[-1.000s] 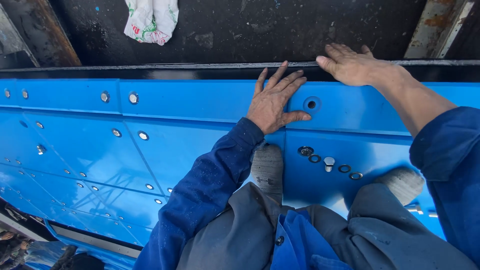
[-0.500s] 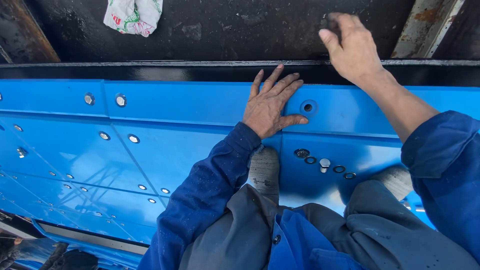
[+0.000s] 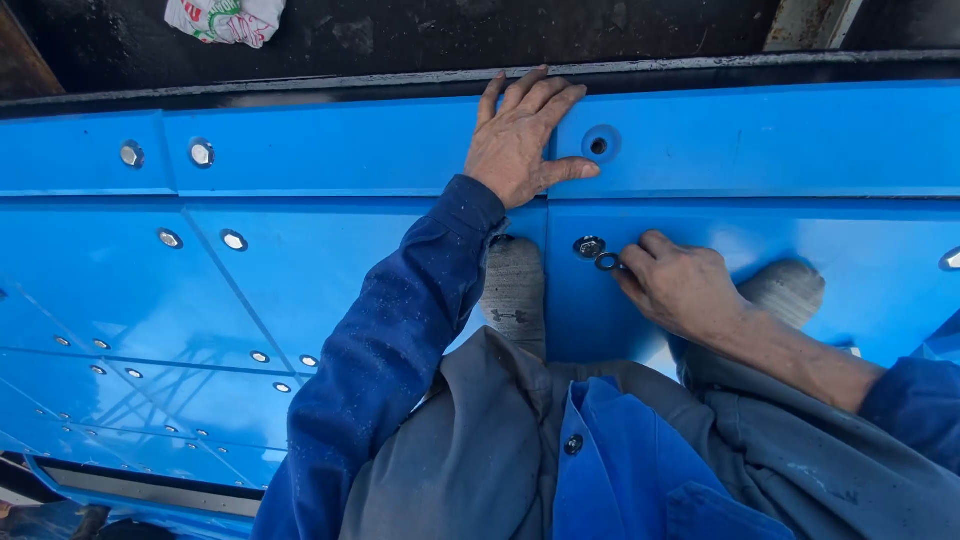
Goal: Assembling and securing blue modular plastic panels using bolts and washers by hand.
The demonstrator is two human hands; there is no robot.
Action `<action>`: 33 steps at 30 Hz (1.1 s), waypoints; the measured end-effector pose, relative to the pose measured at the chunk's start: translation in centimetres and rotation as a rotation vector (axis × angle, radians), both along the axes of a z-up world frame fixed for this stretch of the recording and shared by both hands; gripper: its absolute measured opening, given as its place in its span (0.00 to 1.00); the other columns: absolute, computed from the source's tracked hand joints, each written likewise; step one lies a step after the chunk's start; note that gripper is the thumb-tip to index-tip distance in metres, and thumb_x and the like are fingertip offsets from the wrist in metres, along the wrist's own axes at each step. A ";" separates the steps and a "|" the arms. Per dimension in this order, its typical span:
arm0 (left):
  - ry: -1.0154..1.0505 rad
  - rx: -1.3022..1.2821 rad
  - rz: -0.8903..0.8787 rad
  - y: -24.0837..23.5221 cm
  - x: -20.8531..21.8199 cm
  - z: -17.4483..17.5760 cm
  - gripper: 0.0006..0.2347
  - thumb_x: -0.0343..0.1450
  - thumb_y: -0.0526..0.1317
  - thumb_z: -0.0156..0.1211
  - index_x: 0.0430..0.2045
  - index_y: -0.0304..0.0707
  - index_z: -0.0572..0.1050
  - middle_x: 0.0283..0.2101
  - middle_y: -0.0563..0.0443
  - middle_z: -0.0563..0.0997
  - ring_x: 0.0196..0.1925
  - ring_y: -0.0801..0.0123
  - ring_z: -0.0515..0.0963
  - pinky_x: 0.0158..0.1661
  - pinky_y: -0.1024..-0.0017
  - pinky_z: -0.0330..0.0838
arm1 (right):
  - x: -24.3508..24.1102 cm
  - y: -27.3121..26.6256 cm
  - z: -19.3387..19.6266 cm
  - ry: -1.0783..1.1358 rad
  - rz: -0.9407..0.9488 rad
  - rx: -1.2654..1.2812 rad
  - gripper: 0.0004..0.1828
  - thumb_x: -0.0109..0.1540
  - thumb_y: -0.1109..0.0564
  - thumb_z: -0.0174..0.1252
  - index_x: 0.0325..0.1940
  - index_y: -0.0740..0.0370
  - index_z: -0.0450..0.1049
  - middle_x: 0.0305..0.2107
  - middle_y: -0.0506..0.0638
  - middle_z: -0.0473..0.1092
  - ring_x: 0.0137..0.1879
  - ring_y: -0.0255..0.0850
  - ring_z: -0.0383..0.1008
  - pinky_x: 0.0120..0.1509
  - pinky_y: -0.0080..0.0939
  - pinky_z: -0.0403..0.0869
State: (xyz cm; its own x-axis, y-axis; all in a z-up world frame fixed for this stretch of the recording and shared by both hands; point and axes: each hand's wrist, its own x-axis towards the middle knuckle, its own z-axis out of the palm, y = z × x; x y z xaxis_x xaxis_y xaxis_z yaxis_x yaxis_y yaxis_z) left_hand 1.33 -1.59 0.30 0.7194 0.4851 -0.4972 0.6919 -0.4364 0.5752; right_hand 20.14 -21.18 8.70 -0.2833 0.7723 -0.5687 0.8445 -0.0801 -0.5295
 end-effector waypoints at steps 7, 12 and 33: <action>-0.043 0.056 0.009 -0.4 -0.3 -2.0 0.42 0.62 0.74 0.63 0.66 0.50 0.66 0.70 0.48 0.67 0.76 0.53 0.53 0.73 0.43 0.34 | 1.1 -1.0 0.9 0.222 -0.127 0.028 0.13 0.56 0.57 0.63 0.44 0.59 0.76 0.41 0.57 0.68 0.36 0.48 0.78 0.37 0.47 0.79; -0.018 0.049 0.027 -0.3 -0.2 -2.2 0.43 0.60 0.74 0.63 0.66 0.51 0.67 0.69 0.50 0.68 0.76 0.54 0.54 0.73 0.43 0.34 | 0.4 -2.2 -1.2 0.122 0.169 0.149 0.12 0.62 0.55 0.61 0.46 0.61 0.72 0.40 0.52 0.68 0.39 0.45 0.76 0.41 0.45 0.79; 0.004 0.031 0.001 0.7 0.5 -2.1 0.39 0.60 0.67 0.69 0.65 0.51 0.67 0.65 0.47 0.70 0.67 0.50 0.66 0.67 0.38 0.48 | -1.3 -1.6 -1.3 -0.115 0.282 0.263 0.17 0.61 0.57 0.57 0.54 0.53 0.74 0.42 0.51 0.71 0.41 0.41 0.75 0.39 0.44 0.78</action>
